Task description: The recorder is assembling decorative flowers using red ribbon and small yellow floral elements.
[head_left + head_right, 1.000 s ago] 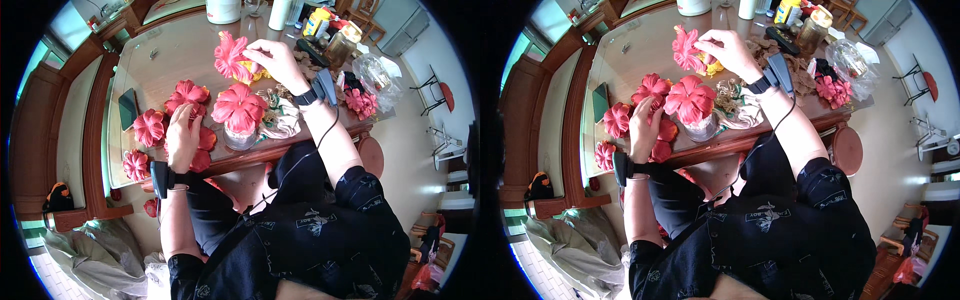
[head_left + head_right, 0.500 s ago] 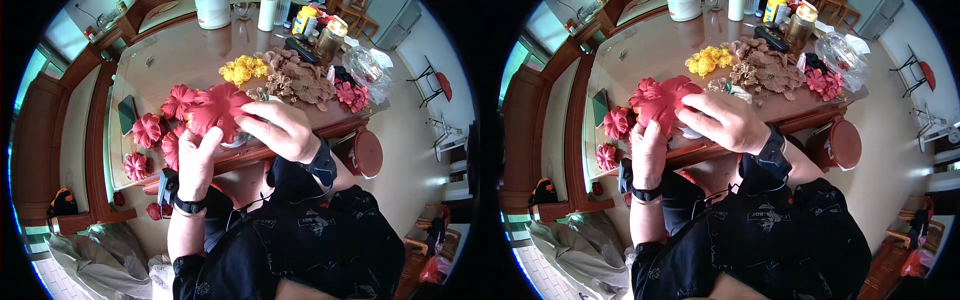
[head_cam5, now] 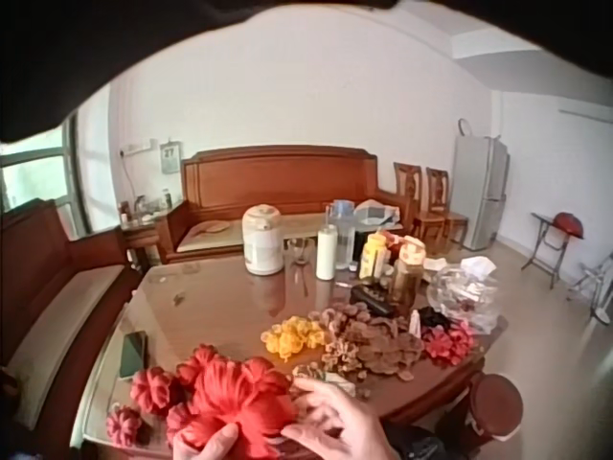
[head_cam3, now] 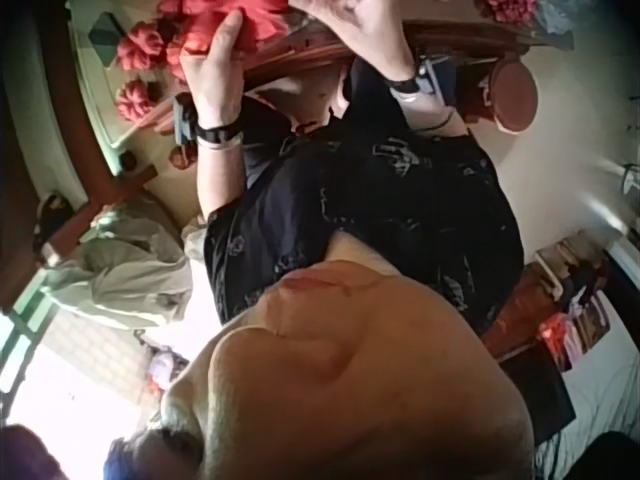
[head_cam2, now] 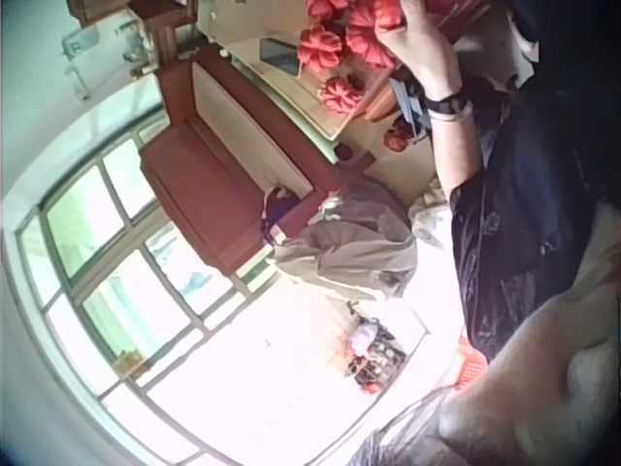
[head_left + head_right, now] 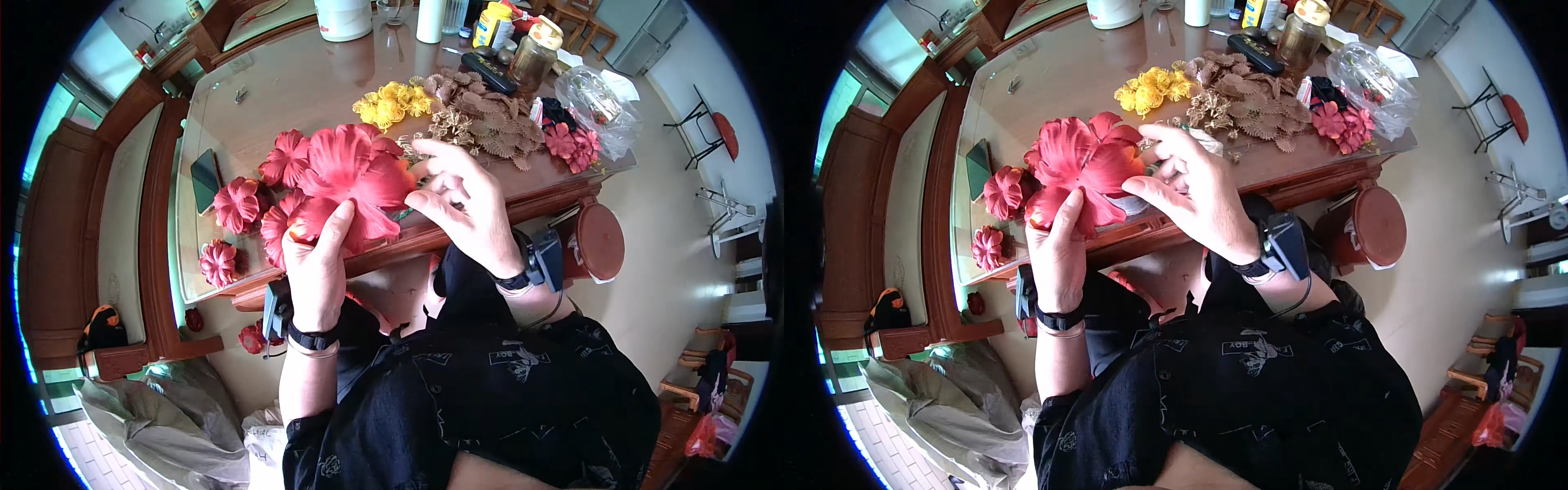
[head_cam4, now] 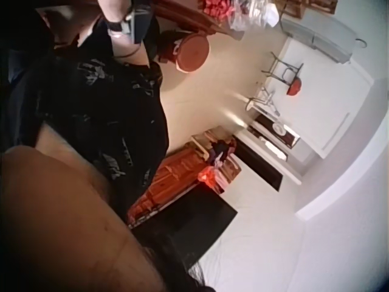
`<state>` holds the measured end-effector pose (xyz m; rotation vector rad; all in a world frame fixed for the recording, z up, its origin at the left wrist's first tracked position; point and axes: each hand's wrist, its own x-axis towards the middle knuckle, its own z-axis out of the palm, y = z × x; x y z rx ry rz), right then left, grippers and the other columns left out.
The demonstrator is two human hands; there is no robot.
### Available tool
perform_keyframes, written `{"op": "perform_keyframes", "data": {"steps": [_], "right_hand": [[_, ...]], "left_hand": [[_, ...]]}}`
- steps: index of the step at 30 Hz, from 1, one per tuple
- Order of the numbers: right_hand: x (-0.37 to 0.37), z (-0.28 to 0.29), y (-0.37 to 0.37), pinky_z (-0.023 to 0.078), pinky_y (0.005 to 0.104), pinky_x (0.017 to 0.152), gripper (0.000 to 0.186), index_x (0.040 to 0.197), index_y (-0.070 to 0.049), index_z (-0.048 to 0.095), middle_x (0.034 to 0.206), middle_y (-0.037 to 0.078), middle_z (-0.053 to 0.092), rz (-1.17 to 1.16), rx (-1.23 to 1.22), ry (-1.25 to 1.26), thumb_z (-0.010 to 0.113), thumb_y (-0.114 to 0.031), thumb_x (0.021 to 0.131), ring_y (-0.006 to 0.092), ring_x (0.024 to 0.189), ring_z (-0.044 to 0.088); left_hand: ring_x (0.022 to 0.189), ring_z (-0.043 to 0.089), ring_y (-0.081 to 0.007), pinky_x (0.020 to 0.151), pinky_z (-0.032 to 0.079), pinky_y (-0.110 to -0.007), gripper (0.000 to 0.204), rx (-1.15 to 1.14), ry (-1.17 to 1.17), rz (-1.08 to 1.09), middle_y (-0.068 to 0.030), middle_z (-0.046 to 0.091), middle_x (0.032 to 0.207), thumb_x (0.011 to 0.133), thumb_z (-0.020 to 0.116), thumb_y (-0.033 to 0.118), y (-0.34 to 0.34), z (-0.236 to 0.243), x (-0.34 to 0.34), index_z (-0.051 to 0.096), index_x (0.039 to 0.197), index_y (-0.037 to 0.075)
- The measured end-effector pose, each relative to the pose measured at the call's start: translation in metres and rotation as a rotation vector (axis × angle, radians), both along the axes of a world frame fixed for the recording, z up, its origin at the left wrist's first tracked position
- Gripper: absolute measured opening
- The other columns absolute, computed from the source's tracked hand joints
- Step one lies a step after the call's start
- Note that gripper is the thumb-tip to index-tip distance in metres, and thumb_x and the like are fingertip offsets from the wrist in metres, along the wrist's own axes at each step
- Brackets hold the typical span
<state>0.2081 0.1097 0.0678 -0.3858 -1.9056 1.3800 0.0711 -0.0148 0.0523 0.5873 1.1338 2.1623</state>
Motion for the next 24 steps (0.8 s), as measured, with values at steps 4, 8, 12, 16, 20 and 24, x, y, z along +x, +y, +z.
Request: {"op": "perform_keyframes", "data": {"steps": [4,8,12,16,20,24], "right_hand": [[0.0,-0.006,0.0,0.05,0.0207,0.06,0.026,0.111,-0.001,0.059,0.089,0.002,0.062,0.266,-0.485,-0.013,0.065,-0.013,0.09,0.005,0.074,0.059],[0.0,-0.006,-0.004,0.046,0.0186,0.058,0.012,0.091,-0.001,0.065,0.076,-0.004,0.06,0.337,-0.489,-0.044,0.067,-0.013,0.089,0.0015,0.066,0.054],[-0.001,-0.003,-0.008,0.042,0.0188,0.056,0.014,0.087,-0.001,0.065,0.072,-0.004,0.059,0.356,-0.384,-0.171,0.07,-0.014,0.087,0.001,0.063,0.051],[-0.005,-0.009,-0.006,0.043,0.0236,0.056,0.021,0.083,0.0,0.064,0.066,0.002,0.06,0.338,-0.076,-0.274,0.074,-0.018,0.082,0.0057,0.06,0.052],[-0.011,-0.008,-0.011,0.044,0.0268,0.057,0.024,0.08,0.001,0.063,0.066,0.008,0.062,0.369,0.106,-0.266,0.075,-0.02,0.079,0.0098,0.06,0.054],[-0.014,-0.014,-0.016,0.044,0.0256,0.055,0.025,0.08,0.0,0.063,0.067,0.005,0.063,0.396,0.053,-0.243,0.076,-0.021,0.079,0.0081,0.059,0.055]], "left_hand": [[0.085,0.061,-0.008,0.082,0.048,-0.025,0.007,-0.018,-0.021,0.005,-0.002,0.067,0.093,0.088,0.063,0.0,-0.013,-0.006,0.008,0.067,0.092,0.004],[0.094,0.06,-0.0104,0.088,0.046,-0.027,0.014,-0.023,-0.07,0.005,-0.0024,0.065,0.102,0.087,0.065,0.001,-0.027,-0.022,0.012,0.065,0.1,0.003],[0.103,0.056,-0.0156,0.093,0.043,-0.029,0.043,-0.177,0.154,0.128,-0.0079,0.057,0.117,0.083,0.07,0.006,-0.04,-0.038,0.003,0.053,0.122,0.0],[0.118,0.049,-0.0213,0.099,0.04,-0.035,0.046,-0.292,0.777,0.204,-0.0125,0.052,0.127,0.089,0.064,0.012,-0.046,-0.034,0.001,0.048,0.13,0.0],[0.109,0.055,-0.0241,0.094,0.044,-0.032,0.034,-0.236,0.921,0.023,-0.0146,0.058,0.115,0.084,0.068,0.01,-0.045,-0.035,0.001,0.061,0.115,0.0],[0.1,0.057,-0.0161,0.089,0.046,-0.03,0.018,-0.085,0.487,-0.222,-0.0096,0.059,0.109,0.084,0.067,0.003,-0.045,-0.036,0.002,0.061,0.1,-0.001]]}}
